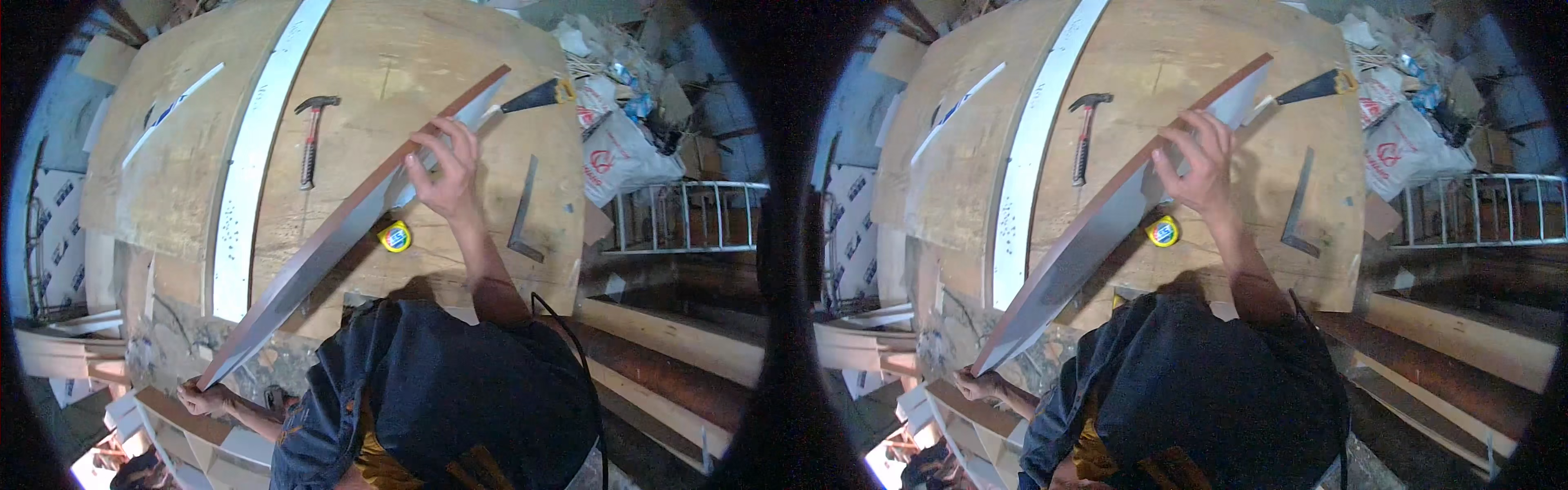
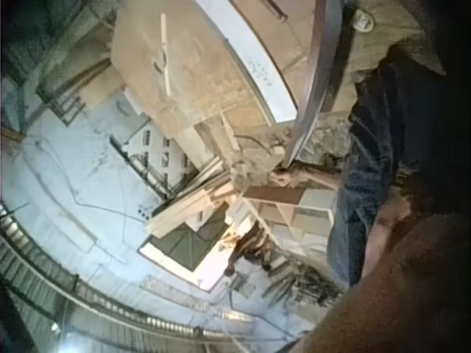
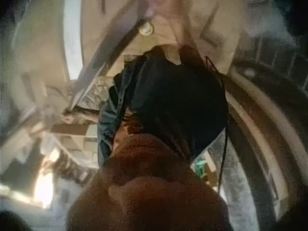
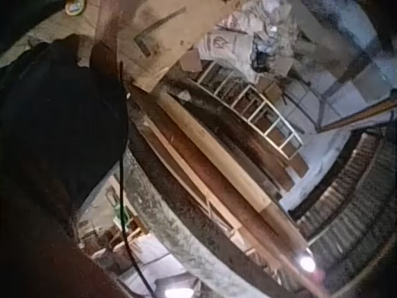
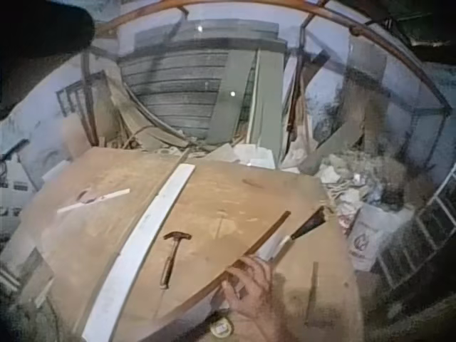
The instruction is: The person handles wooden panels, uses a metal file to smooth an edge, measures with a tape measure, and hammers a wooden piece into place.
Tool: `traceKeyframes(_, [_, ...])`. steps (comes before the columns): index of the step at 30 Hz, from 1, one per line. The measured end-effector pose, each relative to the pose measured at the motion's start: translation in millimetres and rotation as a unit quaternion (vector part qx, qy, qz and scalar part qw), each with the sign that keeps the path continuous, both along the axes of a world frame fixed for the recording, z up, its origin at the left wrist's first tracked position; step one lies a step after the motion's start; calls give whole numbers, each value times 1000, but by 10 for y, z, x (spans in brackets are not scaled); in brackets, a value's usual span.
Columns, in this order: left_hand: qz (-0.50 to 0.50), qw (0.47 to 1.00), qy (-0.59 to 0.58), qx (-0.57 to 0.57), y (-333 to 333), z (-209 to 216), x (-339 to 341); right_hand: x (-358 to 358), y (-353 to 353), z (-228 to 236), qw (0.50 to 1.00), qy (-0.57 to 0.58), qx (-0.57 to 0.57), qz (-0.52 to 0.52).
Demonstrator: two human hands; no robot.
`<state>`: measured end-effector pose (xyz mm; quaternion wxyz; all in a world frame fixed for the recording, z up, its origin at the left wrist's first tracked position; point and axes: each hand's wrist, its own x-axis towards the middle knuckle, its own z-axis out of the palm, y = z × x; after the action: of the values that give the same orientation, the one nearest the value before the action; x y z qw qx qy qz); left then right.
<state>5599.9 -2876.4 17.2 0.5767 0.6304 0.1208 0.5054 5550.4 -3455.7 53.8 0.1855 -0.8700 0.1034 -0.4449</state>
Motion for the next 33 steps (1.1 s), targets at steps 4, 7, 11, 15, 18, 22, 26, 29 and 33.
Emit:
traceKeyframes(4, [50,997,-51,17,886,-64,94,90,-221,-82,998,-28,17,-56])
traceKeyframes(7, [44,997,-55,42,1826,-303,42,285,-617,-301,977,-119,133,-116])
traceKeyframes(11, [66,993,59,83,1627,-244,138,326,-937,-512,918,-118,378,10])
traceKeyframes(15, [78,976,143,144,1480,-47,97,405,-862,-679,899,-133,407,96])
traceKeyframes(18, [49,959,199,197,1291,84,351,219,-721,-700,868,-182,449,109])
traceKeyframes(22, [44,922,263,279,1247,343,236,187,-250,-578,803,-202,535,167])
traceKeyframes(26, [-1,882,343,322,1180,555,283,260,100,-560,807,-204,510,217])
traceKeyframes(29, [-140,849,375,346,867,591,436,277,270,-370,825,-157,477,261])
traceKeyframes(33, [-319,809,403,287,-918,775,358,321,461,-288,830,-150,452,291])
